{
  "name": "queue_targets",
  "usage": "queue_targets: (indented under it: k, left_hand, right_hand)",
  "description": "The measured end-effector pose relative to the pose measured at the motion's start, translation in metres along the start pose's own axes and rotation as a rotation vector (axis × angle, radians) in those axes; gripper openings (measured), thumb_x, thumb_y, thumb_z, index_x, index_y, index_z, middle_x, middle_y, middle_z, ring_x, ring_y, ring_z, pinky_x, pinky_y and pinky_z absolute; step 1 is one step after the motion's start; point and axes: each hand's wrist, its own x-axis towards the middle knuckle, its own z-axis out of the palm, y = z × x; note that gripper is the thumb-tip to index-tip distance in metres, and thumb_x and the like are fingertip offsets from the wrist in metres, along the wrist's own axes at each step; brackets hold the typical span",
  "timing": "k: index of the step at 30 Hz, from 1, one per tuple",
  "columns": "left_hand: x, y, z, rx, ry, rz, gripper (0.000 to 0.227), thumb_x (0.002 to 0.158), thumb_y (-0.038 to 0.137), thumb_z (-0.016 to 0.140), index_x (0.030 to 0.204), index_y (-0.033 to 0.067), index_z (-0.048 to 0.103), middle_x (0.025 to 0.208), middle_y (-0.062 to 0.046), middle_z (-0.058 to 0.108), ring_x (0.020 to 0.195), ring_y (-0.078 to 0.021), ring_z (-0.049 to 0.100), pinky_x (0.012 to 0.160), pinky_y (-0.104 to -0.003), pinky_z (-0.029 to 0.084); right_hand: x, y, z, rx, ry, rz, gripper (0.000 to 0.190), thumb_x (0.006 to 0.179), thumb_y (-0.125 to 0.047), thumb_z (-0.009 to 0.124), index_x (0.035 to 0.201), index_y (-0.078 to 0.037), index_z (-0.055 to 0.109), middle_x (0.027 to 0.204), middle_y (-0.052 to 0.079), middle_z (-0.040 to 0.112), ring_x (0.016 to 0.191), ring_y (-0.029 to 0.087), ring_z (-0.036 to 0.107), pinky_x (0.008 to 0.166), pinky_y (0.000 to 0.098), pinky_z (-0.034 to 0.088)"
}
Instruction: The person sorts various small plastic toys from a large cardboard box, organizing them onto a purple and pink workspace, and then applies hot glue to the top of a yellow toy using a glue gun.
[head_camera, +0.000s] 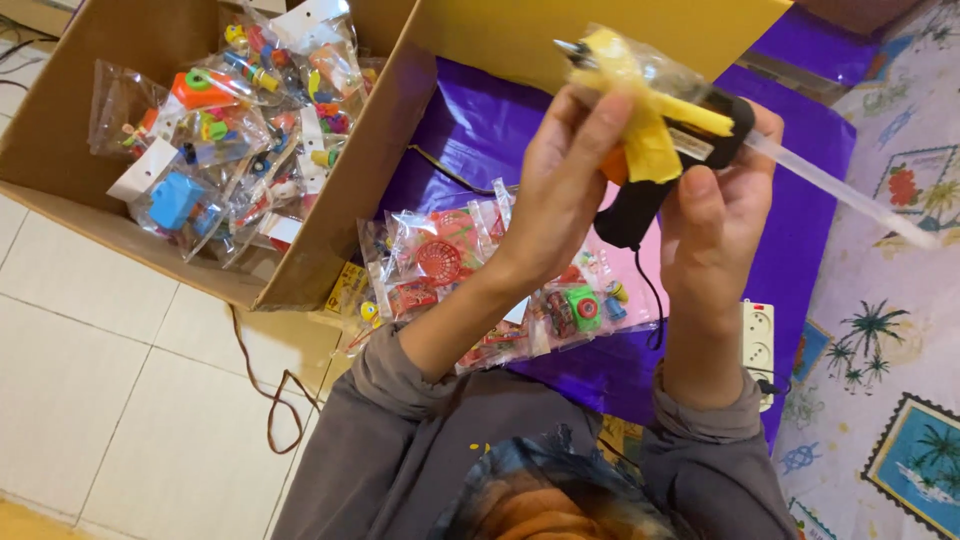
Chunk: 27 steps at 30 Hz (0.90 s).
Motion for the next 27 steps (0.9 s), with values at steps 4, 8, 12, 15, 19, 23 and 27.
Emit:
queue_targets:
  k: [4, 8, 12, 15, 19, 23, 27]
  left_hand:
    - [0.005, -0.005, 0.010, 0.191, -0.057, -0.027, 0.022, 0.105, 0.028, 0.063, 0.115, 0.0099, 0.057, 0.102, 0.003, 0.058, 0.088, -0.0041, 0.050, 0.077, -0.019, 0.041]
    - [0.007, -0.015, 0.009, 0.407, 0.019, 0.012, 0.062, 0.098, 0.020, 0.067, 0.150, 0.0029, 0.036, 0.125, -0.012, 0.058, 0.111, -0.0183, 0.062, 0.092, -0.026, 0.055]
    - [0.000, -0.014, 0.002, 1.278, 0.196, 0.523, 0.046, 0.101, 0.019, 0.069, 0.141, 0.0138, 0.049, 0.130, -0.004, 0.049, 0.125, -0.0221, 0.049, 0.112, -0.038, 0.037]
    - [0.006, -0.001, 0.000, 1.461, 0.107, 0.673, 0.033, 0.100, 0.010, 0.074, 0.131, 0.0143, 0.063, 0.097, 0.001, 0.056, 0.092, -0.0185, 0.047, 0.093, -0.036, 0.036]
    - [0.010, 0.010, -0.003, 1.422, 0.040, 0.723, 0.032, 0.098, -0.001, 0.076, 0.127, 0.0055, 0.065, 0.077, 0.000, 0.066, 0.063, -0.0125, 0.050, 0.065, -0.030, 0.044]
    - [0.012, 0.013, -0.009, 1.500, 0.010, 0.781, 0.031, 0.099, -0.003, 0.075, 0.128, 0.0020, 0.065, 0.088, -0.003, 0.079, 0.055, -0.0102, 0.050, 0.056, -0.030, 0.041]
    - [0.011, 0.015, -0.008, 1.402, 0.028, 0.710, 0.030, 0.098, -0.006, 0.073, 0.126, 0.0009, 0.065, 0.092, -0.005, 0.080, 0.054, -0.0104, 0.051, 0.053, -0.030, 0.043]
  right_hand:
    - [-0.001, 0.010, -0.009, -0.027, 0.160, 0.034, 0.039, 0.103, -0.012, 0.069, 0.136, -0.006, 0.050, 0.130, 0.005, 0.060, 0.119, 0.015, 0.060, 0.110, 0.0263, 0.048]
    - [0.002, 0.011, -0.016, -0.056, 0.288, 0.040, 0.035, 0.101, -0.009, 0.069, 0.132, -0.003, 0.053, 0.122, 0.007, 0.065, 0.107, 0.015, 0.065, 0.098, 0.0238, 0.054]
    - [0.007, 0.000, -0.011, -0.060, 0.272, -0.009, 0.034, 0.104, -0.009, 0.067, 0.132, -0.004, 0.049, 0.113, 0.013, 0.063, 0.083, 0.020, 0.063, 0.069, 0.0322, 0.058]
    - [0.012, -0.003, -0.006, -0.098, 0.260, -0.020, 0.031, 0.104, -0.007, 0.066, 0.129, -0.005, 0.047, 0.112, 0.013, 0.064, 0.082, 0.018, 0.063, 0.066, 0.0293, 0.058]
    - [0.014, -0.003, -0.003, -0.146, 0.237, -0.008, 0.031, 0.102, -0.006, 0.066, 0.125, -0.005, 0.045, 0.113, 0.014, 0.064, 0.080, 0.019, 0.066, 0.065, 0.0250, 0.059]
    - [0.015, -0.001, 0.000, -0.118, 0.224, 0.015, 0.029, 0.103, -0.002, 0.064, 0.123, -0.006, 0.043, 0.111, 0.013, 0.063, 0.077, 0.017, 0.063, 0.064, 0.0260, 0.058]
    - [0.015, 0.002, 0.004, -0.181, 0.191, -0.039, 0.033, 0.105, -0.007, 0.067, 0.124, -0.005, 0.040, 0.113, 0.014, 0.061, 0.079, 0.018, 0.063, 0.068, 0.0275, 0.057]
